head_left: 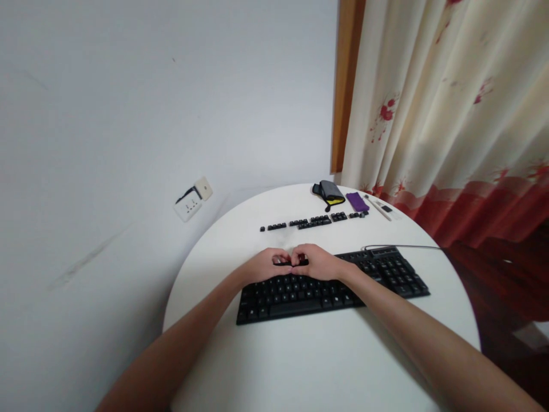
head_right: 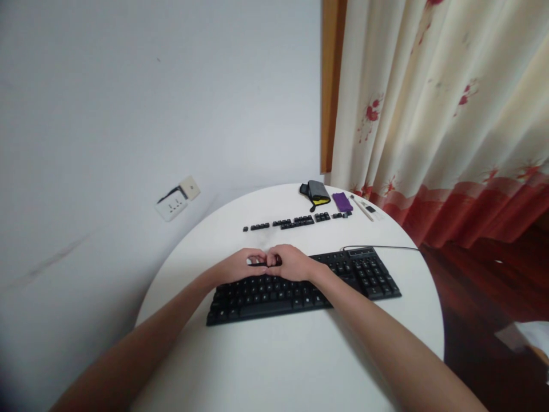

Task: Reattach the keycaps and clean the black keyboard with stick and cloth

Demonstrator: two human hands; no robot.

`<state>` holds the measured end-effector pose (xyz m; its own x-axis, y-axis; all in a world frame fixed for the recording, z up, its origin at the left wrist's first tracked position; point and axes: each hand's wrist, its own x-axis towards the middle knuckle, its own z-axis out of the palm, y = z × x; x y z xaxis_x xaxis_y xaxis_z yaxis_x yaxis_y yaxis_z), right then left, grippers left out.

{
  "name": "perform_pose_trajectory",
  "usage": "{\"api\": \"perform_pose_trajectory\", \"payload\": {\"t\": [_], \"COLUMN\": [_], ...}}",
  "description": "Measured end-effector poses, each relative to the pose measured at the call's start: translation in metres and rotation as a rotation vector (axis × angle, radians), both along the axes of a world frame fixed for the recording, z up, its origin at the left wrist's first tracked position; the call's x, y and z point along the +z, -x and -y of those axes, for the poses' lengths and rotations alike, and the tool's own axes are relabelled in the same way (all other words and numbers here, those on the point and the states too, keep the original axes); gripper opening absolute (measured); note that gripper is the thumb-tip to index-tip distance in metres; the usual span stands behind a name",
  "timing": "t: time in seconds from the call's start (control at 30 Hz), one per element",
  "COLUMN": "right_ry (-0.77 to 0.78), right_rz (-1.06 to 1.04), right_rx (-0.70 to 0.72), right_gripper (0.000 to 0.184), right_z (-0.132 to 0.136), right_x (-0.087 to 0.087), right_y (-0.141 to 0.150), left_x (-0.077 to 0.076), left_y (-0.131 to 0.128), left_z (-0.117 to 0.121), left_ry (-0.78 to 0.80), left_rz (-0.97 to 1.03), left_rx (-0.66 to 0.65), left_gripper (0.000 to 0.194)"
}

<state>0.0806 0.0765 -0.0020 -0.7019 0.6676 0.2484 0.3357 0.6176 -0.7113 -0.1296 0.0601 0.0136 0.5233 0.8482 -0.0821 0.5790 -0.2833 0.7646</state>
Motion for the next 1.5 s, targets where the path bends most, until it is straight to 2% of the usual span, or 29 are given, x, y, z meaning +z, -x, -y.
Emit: {"api": "perform_pose_trajectory", "payload": {"t": [0.1,0.57,0.77,1.03,1.1,1.23,1.5], "right_ry": [-0.031,0.166,0.155,0.098,0.032,-0.094,-0.185], "right_rz": [0.028,0.082,0.114,0.060,0.089,0.323,0.426], "right_rx": [-0.033,-0.079,-0.112,-0.023,-0.106,-0.390,-0.440], "right_gripper": [0.014,0.022,0.028,0.021,0.023,0.020,0.018], "right_z": [-0.001,-0.005,-0.008,-0.014,-0.019,-0.030,-0.021], "right_x": [-0.001,-0.003,-0.006,-0.006,-0.003,-0.004,-0.007], "right_y": [0.000,0.003,0.002,-0.005,-0.011,-0.024,-0.017], "left_x": [0.001,0.005,0.005,0.000,-0.002,-0.004,-0.002], "left_y": [-0.001,0.001,0.002,0.005,0.005,0.002,0.009], "left_z": [-0.001,0.000,-0.001,-0.005,-0.006,-0.007,-0.015], "left_ry": [0.035,-0.002,-0.003,-0.046,-0.073,-0.102,-0.193], "left_rz": [0.004,-0.078,-0.103,-0.088,-0.097,-0.112,-0.085], "left_rx": [0.017,0.013,-0.023,-0.014,0.023,0.086,0.172], "left_gripper": [0.024,0.029,0.032,0.032,0.032,0.032,0.027]}}
